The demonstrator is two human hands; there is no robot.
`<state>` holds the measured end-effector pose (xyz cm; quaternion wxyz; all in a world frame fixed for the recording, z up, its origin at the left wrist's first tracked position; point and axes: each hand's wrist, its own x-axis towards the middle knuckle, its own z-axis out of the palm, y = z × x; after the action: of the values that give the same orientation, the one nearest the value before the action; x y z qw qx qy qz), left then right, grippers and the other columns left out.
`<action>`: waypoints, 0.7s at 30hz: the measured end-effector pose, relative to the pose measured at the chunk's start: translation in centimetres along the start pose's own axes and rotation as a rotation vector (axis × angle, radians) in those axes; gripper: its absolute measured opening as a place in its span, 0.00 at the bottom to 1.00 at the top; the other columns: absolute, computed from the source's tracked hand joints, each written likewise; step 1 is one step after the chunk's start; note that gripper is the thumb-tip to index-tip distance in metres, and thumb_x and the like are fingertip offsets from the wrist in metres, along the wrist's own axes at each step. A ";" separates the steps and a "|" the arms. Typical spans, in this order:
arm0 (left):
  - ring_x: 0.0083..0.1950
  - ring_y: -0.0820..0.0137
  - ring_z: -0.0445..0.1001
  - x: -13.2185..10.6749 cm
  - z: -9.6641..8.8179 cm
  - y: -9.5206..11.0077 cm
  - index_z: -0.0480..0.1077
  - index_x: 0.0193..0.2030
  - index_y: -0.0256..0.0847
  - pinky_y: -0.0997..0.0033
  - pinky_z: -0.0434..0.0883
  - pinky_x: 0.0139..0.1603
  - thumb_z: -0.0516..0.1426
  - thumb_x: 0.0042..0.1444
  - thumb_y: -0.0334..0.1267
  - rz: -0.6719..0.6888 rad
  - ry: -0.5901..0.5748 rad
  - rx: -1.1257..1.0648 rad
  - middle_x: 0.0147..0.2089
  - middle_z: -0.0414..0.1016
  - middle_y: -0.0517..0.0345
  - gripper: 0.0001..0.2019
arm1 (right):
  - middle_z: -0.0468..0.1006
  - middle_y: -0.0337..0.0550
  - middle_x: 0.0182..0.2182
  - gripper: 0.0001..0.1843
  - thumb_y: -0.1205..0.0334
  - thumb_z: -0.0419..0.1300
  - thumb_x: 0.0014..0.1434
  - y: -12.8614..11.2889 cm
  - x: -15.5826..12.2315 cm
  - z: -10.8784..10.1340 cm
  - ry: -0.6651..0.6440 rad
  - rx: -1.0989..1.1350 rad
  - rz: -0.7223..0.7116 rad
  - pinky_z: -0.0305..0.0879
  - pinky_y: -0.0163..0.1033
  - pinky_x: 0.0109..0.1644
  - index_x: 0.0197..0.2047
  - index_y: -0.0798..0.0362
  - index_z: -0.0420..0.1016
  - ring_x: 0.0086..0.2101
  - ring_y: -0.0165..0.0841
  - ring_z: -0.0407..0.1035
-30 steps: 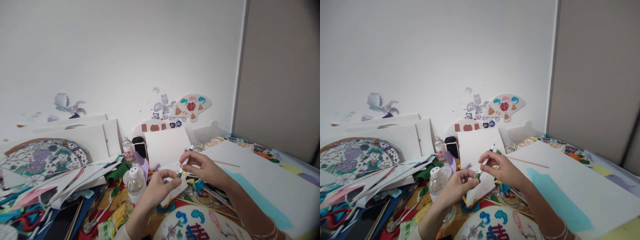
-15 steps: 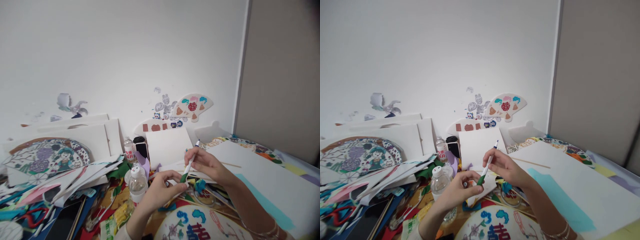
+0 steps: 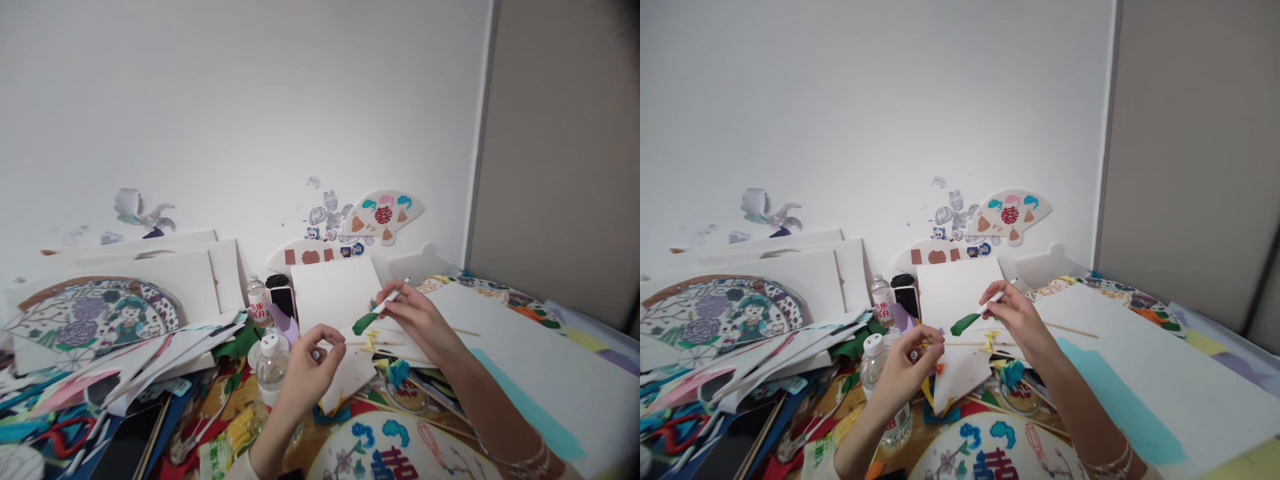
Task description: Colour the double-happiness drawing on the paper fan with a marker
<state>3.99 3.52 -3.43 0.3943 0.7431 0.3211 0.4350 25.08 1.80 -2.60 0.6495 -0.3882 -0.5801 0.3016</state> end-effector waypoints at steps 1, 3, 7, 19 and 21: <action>0.25 0.79 0.60 0.0 0.1 0.0 0.68 0.36 0.38 0.77 0.56 0.25 0.57 0.53 0.42 0.005 0.017 -0.004 0.35 0.70 0.59 0.10 | 0.72 0.41 0.37 0.11 0.57 0.58 0.55 0.0 0.0 0.1 0.001 0.018 0.009 0.66 0.41 0.44 0.40 0.50 0.64 0.35 0.32 0.68; 0.23 0.80 0.58 -0.1 0.3 -0.1 0.68 0.38 0.38 0.77 0.55 0.23 0.58 0.52 0.43 0.010 0.034 -0.009 0.36 0.72 0.59 0.12 | 0.73 0.41 0.37 0.12 0.55 0.60 0.54 0.0 0.0 0.5 0.004 0.041 0.025 0.67 0.41 0.43 0.39 0.50 0.64 0.34 0.32 0.69; 0.21 0.81 0.58 -0.1 0.4 -0.3 0.70 0.34 0.37 0.76 0.56 0.23 0.59 0.52 0.45 -0.015 0.086 -0.018 0.35 0.73 0.57 0.12 | 0.75 0.40 0.32 0.16 0.53 0.65 0.50 -0.2 -0.2 1.4 0.022 0.050 0.055 0.69 0.42 0.42 0.38 0.50 0.65 0.30 0.31 0.71; 0.23 0.80 0.61 -0.4 -0.4 -0.4 0.74 0.38 0.39 0.78 0.61 0.24 0.61 0.50 0.44 0.020 0.220 -0.085 0.37 0.76 0.55 0.12 | 0.77 0.43 0.29 0.20 0.45 0.52 0.60 0.2 -0.8 3.0 -0.303 0.094 0.281 0.69 0.35 0.31 0.45 0.53 0.64 0.26 0.29 0.71; 0.24 0.79 0.63 -0.6 -0.6 -0.1 0.74 0.38 0.39 0.77 0.63 0.24 0.61 0.50 0.45 0.038 0.236 -0.091 0.41 0.76 0.54 0.12 | 0.78 0.46 0.30 0.21 0.44 0.48 0.62 0.5 -1.1 3.6 -0.428 0.104 0.340 0.69 0.35 0.28 0.46 0.54 0.64 0.25 0.29 0.72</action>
<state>3.20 3.32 -3.59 0.3787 0.6741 0.3311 0.5409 21.37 1.67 -3.52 0.4712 -0.3736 -0.6144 0.5108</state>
